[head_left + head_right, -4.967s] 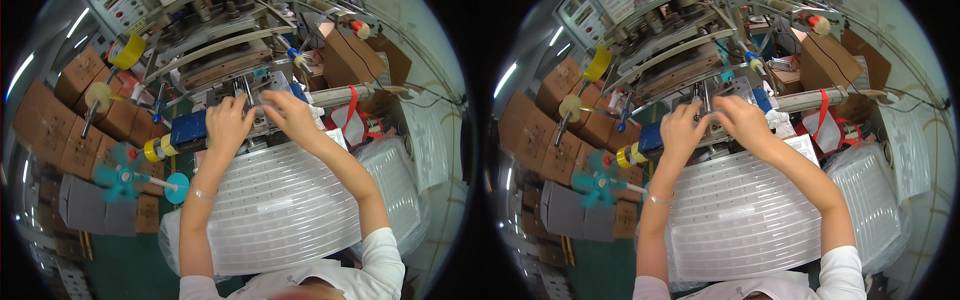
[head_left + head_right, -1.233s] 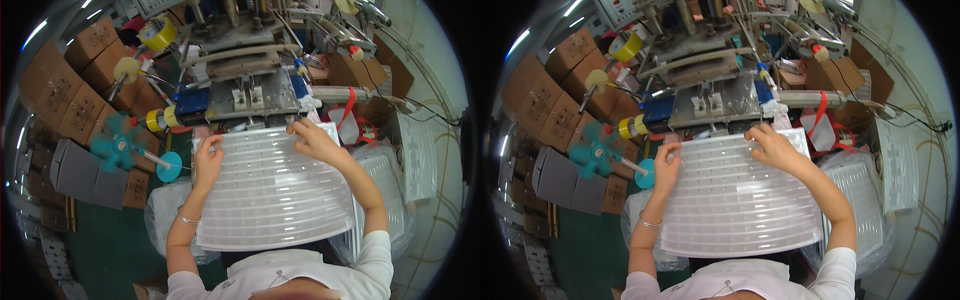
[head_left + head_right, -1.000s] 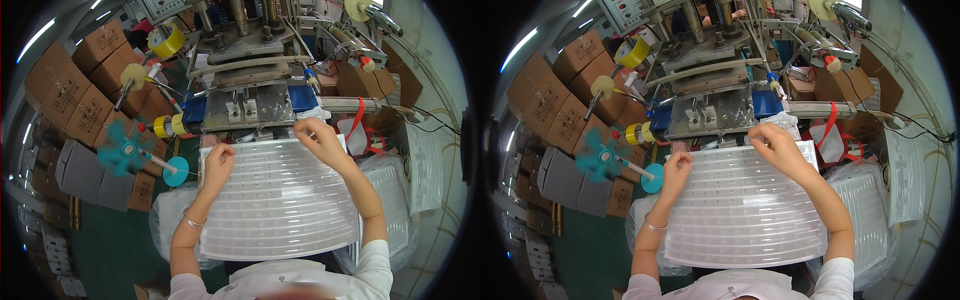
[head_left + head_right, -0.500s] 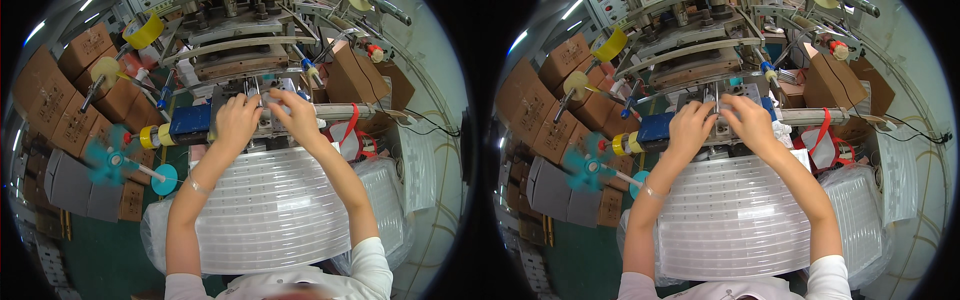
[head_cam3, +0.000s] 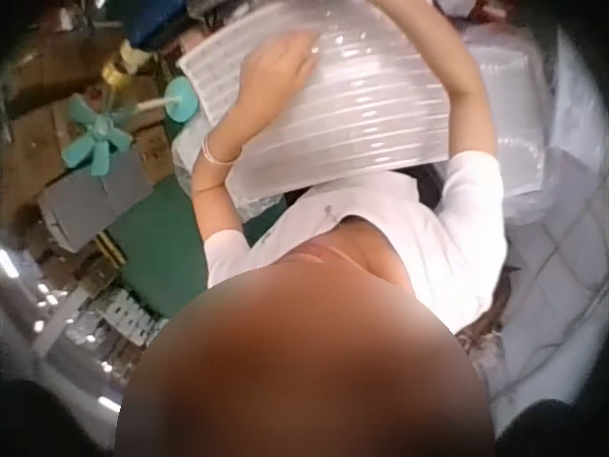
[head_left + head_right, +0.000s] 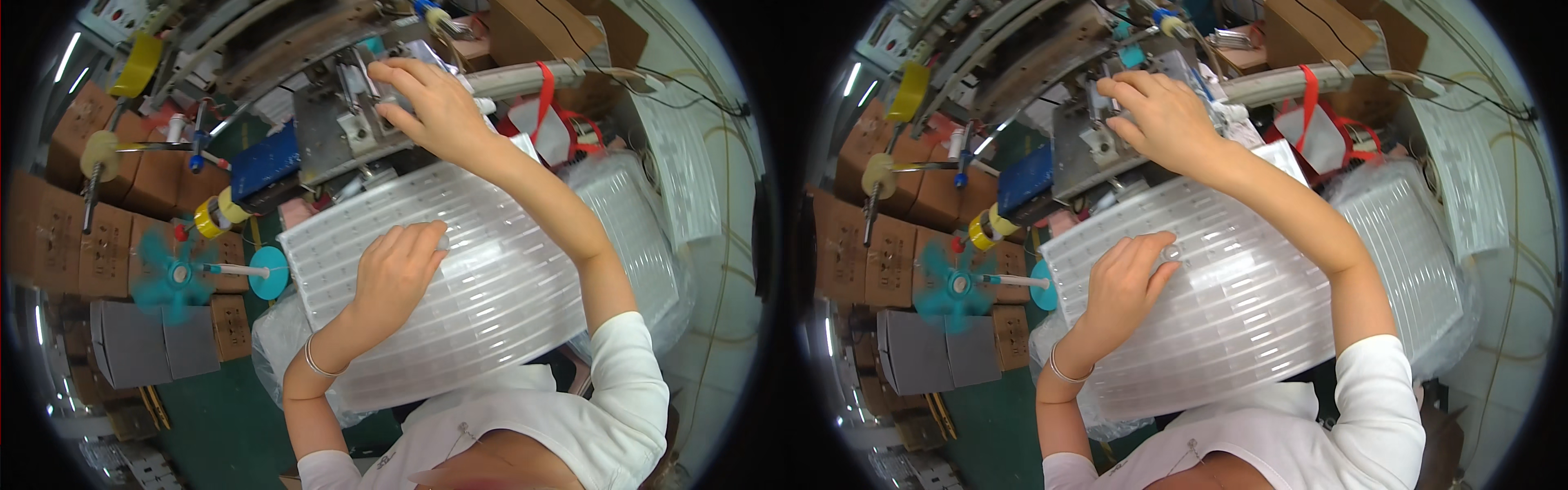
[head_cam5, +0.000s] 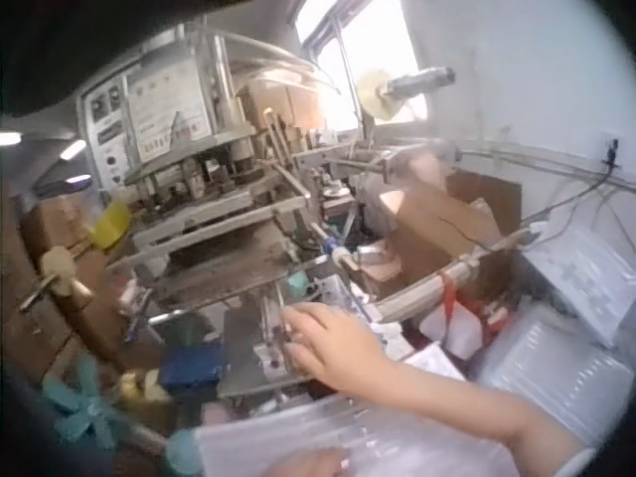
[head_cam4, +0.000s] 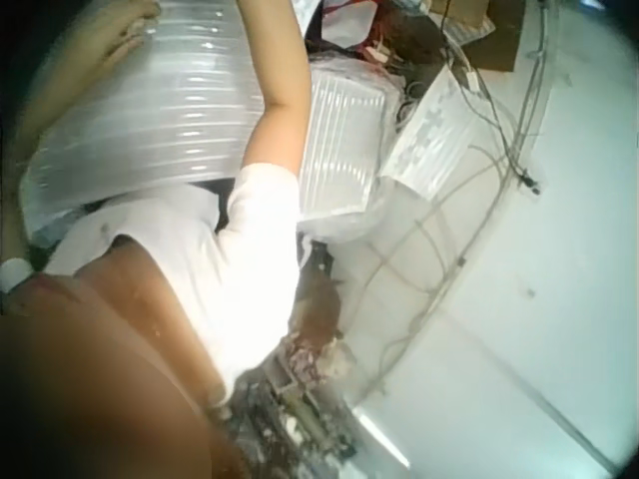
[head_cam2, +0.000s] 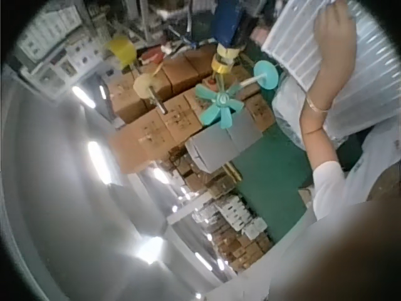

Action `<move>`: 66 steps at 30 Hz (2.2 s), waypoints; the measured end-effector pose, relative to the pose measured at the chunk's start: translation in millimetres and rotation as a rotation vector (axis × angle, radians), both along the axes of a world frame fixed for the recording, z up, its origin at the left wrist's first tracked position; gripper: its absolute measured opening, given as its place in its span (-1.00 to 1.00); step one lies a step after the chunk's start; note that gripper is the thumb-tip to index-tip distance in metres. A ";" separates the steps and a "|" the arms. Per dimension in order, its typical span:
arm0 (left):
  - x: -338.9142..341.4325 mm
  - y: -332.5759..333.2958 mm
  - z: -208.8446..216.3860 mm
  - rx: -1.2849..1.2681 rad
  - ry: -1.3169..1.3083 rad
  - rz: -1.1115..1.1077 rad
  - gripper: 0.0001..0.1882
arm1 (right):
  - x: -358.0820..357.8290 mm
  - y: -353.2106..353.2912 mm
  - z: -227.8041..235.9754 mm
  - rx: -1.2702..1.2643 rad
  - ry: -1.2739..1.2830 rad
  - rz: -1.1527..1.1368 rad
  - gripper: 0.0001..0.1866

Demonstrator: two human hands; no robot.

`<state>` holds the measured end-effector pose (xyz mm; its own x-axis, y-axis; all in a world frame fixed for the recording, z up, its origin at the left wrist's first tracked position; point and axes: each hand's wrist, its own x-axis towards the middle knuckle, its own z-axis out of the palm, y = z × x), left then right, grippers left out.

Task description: The recorder is inserting clear plastic dividers into a larger white grid tray at a workstation.

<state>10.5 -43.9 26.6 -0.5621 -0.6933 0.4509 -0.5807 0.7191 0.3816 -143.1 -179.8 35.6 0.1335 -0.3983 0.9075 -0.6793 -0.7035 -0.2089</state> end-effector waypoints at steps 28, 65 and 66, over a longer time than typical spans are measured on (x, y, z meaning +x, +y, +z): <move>-59.5 11.0 -91.9 0.252 -0.296 -0.365 -0.60 | -148.4 131.8 -22.5 1.041 0.080 0.370 -0.83; 72.1 66.0 -10.1 0.418 0.387 0.474 -0.63 | -31.0 141.9 4.8 0.958 -0.422 0.554 -0.67; 76.5 59.2 -13.6 0.432 0.407 0.523 -0.61 | -29.0 144.8 6.4 0.956 -0.439 0.546 -0.65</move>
